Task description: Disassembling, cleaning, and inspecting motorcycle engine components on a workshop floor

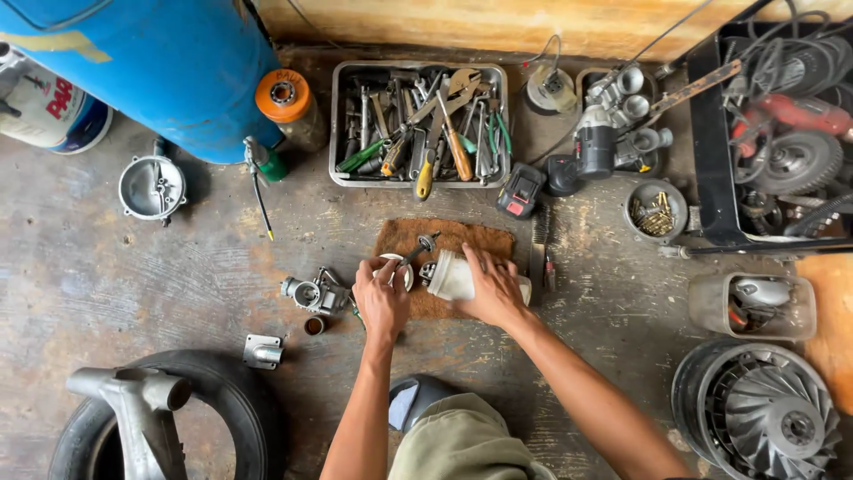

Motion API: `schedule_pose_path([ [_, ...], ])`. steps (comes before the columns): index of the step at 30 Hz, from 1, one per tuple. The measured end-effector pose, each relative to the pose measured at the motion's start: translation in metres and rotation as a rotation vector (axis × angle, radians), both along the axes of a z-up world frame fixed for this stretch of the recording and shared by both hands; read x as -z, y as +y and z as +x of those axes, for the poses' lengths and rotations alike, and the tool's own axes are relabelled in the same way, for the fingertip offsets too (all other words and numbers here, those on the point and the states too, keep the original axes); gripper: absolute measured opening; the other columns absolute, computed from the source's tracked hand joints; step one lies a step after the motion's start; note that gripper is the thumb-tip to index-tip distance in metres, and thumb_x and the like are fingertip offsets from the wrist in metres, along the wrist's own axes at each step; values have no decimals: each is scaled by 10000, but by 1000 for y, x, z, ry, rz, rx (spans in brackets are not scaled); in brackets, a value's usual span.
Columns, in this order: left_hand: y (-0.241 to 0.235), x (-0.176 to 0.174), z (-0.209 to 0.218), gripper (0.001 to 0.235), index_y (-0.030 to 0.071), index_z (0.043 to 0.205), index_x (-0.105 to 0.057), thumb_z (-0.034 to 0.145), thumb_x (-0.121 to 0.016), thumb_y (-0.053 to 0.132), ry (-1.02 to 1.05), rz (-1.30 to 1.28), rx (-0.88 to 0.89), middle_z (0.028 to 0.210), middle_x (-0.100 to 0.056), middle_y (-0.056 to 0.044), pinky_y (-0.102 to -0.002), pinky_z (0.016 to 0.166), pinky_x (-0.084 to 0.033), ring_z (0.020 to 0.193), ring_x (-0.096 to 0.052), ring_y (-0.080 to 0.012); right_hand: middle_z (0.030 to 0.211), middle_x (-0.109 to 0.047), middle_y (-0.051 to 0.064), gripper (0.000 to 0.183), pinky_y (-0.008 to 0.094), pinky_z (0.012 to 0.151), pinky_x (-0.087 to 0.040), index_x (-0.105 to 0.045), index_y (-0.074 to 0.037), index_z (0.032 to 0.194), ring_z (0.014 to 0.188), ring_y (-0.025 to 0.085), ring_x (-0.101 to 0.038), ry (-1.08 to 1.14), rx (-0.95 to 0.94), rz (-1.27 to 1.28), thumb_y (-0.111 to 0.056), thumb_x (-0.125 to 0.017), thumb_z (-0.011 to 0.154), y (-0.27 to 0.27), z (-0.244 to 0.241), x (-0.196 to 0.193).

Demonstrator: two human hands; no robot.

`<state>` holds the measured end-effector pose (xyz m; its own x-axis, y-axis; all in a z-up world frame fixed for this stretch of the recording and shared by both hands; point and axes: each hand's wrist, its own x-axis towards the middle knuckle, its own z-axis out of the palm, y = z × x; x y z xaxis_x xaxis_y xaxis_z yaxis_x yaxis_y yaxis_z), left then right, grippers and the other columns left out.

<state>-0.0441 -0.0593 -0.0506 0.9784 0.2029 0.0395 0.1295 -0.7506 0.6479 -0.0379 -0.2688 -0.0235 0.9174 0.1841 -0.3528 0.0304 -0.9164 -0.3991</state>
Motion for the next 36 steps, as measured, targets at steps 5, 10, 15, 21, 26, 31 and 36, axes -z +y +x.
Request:
schedule_pose_path([
  [5,-4,-18,0,185,190,1038,-783,910,-716,306,-32,-18,85,1066,-618,-11,-432,831,-501,1026,-653,-303,1481,-476,273,1058,542,1058,-365,-299,-38,1579,1349,439,-477,-388,147,305,-519,-797,780,-6,-2,-13],
  [10,-7,-33,2,184,208,1047,-788,920,-716,321,13,-96,226,1060,-624,-6,-422,879,-493,1048,-658,-304,1419,-550,182,724,530,1068,-412,-451,-127,1515,1310,359,-535,-455,-73,457,-305,-764,886,-15,7,-36],
  [15,-10,-46,3,132,205,1016,-803,936,-708,249,63,-305,294,1031,-654,-47,-442,888,-523,1016,-688,-354,1004,-658,124,405,387,685,-549,-614,-107,1322,813,263,-651,-365,-136,649,-246,-665,945,-37,14,-13],
  [21,-20,-80,-2,182,98,1006,-779,950,-690,246,81,-297,355,1004,-661,-160,-503,883,-516,993,-665,-448,958,-641,231,398,461,666,-566,-515,-76,1337,786,376,-669,-227,-140,730,-215,-551,966,-47,-2,10],
  [26,-33,-110,-25,282,60,992,-710,993,-628,330,147,-317,264,950,-669,-220,-564,858,-487,984,-652,-485,981,-667,227,400,476,746,-579,-509,-149,1303,898,393,-698,-356,-92,587,-315,-590,947,-46,-15,-1],
  [31,-58,-109,-12,293,248,1121,-702,1014,-552,475,276,-437,179,1027,-763,-59,-488,914,-527,1051,-708,-345,1100,-701,175,448,440,850,-578,-571,-144,1276,1008,374,-690,-504,48,547,-294,-701,874,-51,-30,-70],
  [36,-104,-135,-27,374,58,1302,-668,1083,-525,326,307,-1228,100,1147,-719,-149,-617,1053,-452,1108,-672,-308,1137,-714,216,504,544,896,-562,-533,-196,1307,1074,424,-678,-385,226,496,-340,-745,873,-53,-35,-126],
])
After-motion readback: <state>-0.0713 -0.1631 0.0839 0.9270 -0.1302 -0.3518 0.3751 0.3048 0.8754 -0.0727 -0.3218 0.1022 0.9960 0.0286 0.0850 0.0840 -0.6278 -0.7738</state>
